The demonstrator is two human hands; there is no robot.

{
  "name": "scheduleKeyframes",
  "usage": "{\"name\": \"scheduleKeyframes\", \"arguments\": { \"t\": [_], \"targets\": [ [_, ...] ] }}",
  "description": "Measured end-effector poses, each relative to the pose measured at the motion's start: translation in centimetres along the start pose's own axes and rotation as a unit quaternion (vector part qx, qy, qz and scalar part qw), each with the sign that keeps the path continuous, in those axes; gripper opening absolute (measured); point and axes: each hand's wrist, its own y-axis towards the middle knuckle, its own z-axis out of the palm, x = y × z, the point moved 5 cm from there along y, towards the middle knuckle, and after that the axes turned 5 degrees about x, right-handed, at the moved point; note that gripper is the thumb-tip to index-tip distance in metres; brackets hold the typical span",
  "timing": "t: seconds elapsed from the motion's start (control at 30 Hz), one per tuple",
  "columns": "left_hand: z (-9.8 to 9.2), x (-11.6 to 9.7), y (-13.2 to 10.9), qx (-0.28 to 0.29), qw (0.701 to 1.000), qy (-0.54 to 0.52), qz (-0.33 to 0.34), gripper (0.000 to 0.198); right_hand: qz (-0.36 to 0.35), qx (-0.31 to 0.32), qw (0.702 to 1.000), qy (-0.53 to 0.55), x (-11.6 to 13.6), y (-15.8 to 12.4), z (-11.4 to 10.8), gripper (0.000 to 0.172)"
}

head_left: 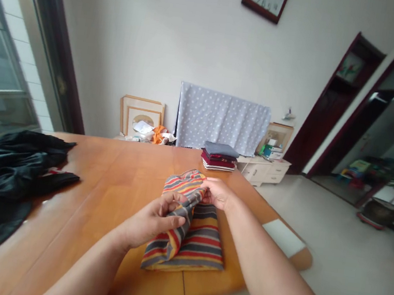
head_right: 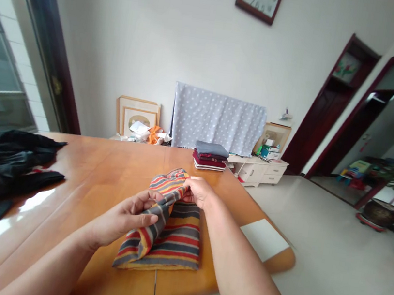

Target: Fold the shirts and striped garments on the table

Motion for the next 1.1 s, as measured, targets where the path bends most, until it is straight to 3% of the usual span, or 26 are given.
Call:
{"name": "scheduleKeyframes", "arguments": {
  "t": [0.17, 0.3, 0.4, 0.57, 0.77, 0.87, 1.03, 1.1],
  "targets": [
    [1.5, 1.8, 0.3, 0.049, 0.995, 0.015, -0.084, 0.064, -0.002, -0.020, 1.000, 0.013, -2.4, -0.7, -2.3, 0.010],
    [0.8, 2.3, 0.6, -0.014, 0.995, 0.074, -0.064, 0.051, 0.011, -0.006, 1.000, 0.023, -3.8, -1.1, -2.5, 0.012],
    [0.2, 2.6, 0.9, -0.041, 0.982, 0.182, -0.022, 0.040, 0.010, -0.006, 1.000, 0.023, -4.1, -1.3, -2.7, 0.021],
    [-0.3, 3.4, 0.9, -0.033, 0.931, 0.364, -0.022, 0.031, -0.004, 0.000, 1.000, -0.009, -3.7, -2.2, -2.7, 0.023],
    [-0.6, 3.7, 0.6, -0.008, 0.901, 0.433, -0.023, 0.025, -0.045, 0.002, 0.999, 0.002, -3.2, -4.7, -2.3, 0.019],
    [-0.7, 3.7, 0.4, -0.013, 0.901, 0.433, -0.019, 0.024, -0.044, -0.029, 0.999, -0.009, -3.4, -5.8, -2.5, 0.023],
    [-0.7, 3.4, 0.3, -0.022, 0.905, 0.425, -0.010, 0.022, -0.046, -0.171, 0.978, -0.110, -4.1, -8.1, -4.8, 0.018],
    [-0.8, 3.3, 0.4, -0.022, 0.908, 0.418, -0.009, 0.023, -0.029, -0.181, 0.969, -0.162, -4.8, -9.1, -5.5, 0.019]
  ]
}}
